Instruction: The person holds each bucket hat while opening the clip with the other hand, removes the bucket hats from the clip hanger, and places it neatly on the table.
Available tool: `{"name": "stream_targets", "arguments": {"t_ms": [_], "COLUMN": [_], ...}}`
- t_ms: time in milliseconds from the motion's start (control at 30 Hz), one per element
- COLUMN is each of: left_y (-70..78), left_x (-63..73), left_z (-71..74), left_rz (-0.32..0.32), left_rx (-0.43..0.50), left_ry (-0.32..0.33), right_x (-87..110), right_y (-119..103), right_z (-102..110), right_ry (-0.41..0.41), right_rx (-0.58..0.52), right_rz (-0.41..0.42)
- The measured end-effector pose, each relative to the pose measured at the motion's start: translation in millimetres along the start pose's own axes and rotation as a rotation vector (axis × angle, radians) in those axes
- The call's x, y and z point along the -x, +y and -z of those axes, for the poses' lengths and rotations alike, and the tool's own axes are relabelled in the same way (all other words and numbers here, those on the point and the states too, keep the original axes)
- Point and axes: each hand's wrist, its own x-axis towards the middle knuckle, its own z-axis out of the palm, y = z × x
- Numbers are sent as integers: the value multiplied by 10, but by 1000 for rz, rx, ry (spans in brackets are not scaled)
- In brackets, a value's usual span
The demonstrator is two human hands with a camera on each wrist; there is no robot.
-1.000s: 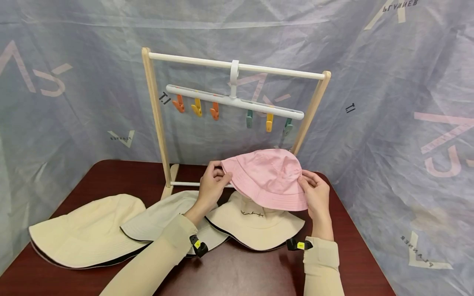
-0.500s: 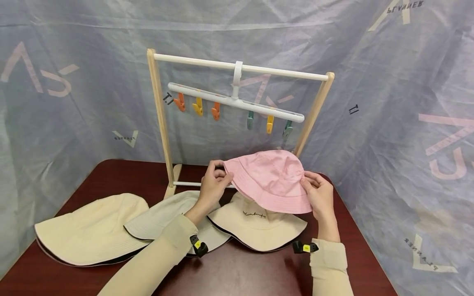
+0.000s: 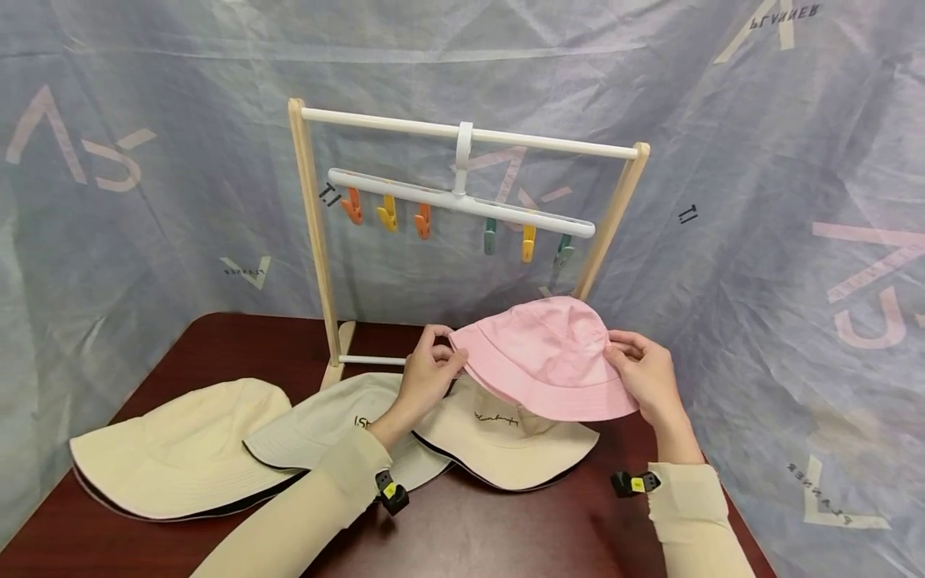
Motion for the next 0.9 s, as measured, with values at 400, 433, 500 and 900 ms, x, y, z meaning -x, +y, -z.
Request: {"name": "stream_targets", "arguments": {"t_ms": [400, 433, 500, 900], "left_y": [5, 6, 6, 19], "left_x": [71, 78, 94, 201], "left_z": [-176, -194, -237, -466], "left_rz": [-19, -18, -13, 29], "left_rx": [-11, -17, -25, -88], "left_ry": [-105, -107, -114, -199], "right_x": [-106, -116, -134, -207], "right_y": [58, 71, 102, 245], "right_z": [249, 262, 289, 428], "right_ry": [-59, -62, -64, -59], "right_rx": [264, 291, 338, 457], "right_rz": [59, 71, 94, 187]}}
